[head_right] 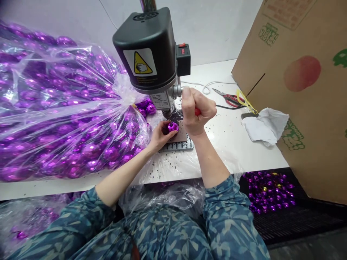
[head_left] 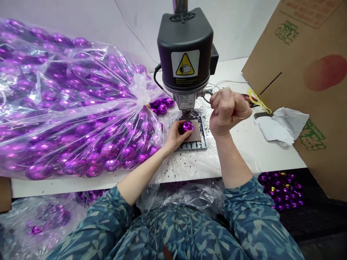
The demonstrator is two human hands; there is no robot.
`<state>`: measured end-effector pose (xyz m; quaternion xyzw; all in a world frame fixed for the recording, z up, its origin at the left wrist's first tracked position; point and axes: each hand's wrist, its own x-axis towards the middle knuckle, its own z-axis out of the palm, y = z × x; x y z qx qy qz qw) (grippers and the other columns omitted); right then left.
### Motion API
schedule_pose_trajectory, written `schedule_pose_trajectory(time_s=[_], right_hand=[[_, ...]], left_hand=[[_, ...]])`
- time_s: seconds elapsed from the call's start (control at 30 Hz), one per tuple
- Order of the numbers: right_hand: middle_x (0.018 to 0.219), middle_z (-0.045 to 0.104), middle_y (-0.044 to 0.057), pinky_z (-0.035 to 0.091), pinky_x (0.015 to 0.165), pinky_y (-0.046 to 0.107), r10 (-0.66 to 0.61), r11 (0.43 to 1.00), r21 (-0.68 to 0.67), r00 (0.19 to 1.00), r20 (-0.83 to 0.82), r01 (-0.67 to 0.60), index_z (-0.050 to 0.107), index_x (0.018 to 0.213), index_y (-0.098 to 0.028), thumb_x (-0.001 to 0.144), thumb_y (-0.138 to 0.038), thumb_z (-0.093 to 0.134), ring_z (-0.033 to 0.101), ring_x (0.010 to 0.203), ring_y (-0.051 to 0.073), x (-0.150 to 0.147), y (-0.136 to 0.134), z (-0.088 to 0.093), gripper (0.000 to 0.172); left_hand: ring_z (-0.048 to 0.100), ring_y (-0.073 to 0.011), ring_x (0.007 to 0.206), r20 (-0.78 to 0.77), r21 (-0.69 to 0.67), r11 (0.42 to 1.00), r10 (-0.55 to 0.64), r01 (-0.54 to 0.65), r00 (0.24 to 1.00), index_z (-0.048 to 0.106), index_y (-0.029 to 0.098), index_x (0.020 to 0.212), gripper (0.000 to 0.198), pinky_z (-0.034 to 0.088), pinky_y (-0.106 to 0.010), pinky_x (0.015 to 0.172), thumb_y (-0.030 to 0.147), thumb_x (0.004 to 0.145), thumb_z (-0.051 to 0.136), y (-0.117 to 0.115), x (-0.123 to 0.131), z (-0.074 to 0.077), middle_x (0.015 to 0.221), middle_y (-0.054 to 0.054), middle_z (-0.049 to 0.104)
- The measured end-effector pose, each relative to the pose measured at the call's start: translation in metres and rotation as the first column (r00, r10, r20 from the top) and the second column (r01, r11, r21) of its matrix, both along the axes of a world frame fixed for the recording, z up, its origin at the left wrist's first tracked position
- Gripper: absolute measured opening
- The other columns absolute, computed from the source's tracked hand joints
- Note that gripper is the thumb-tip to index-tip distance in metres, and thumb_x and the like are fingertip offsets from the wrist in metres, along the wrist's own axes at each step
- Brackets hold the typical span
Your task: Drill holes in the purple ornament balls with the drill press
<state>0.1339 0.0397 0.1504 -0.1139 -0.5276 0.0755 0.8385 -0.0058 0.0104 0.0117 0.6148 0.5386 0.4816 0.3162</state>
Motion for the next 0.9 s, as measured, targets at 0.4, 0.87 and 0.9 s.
schedule_pose_trajectory(time_s=[0.4,0.87,0.9], right_hand=[[0.050,0.021,-0.006,0.022,0.042,0.028,-0.013,0.992,0.129,1.000,0.011,0.011,0.017,0.060,-0.019,0.098,-0.025,0.057,0.021,0.042,0.006,0.002,0.004,-0.020,0.055],[0.050,0.022,-0.006,0.020,0.041,0.035,0.079,0.956,-0.284,0.997,0.007,-0.074,0.023,0.058,-0.027,0.072,-0.089,0.059,0.023,0.043,0.010,-0.003,0.016,0.064,0.073],[0.051,0.023,-0.006,0.021,0.041,0.035,0.069,0.959,-0.276,0.998,0.009,-0.064,0.023,0.059,-0.027,0.073,-0.087,0.058,0.024,0.043,0.010,-0.003,0.015,0.063,0.072]], left_hand=[[0.071,-0.0245,0.103,-0.024,0.016,0.999,0.038,-0.038,0.999,0.067,0.019,0.117,0.049,0.057,-0.038,0.091,0.032,0.076,0.090,0.000,0.000,0.001,0.111,-0.009,0.075],[0.070,-0.0175,0.075,-0.067,-0.317,0.913,-0.292,0.257,0.954,0.060,0.020,0.104,0.035,0.056,-0.030,0.066,0.035,0.082,0.081,-0.084,-0.014,0.063,0.093,-0.004,0.074],[0.071,-0.0177,0.074,-0.101,-0.399,0.824,-0.474,0.401,0.875,0.061,0.020,0.104,0.034,0.056,-0.029,0.065,0.034,0.081,0.082,-0.105,-0.018,0.067,0.091,-0.003,0.074]])
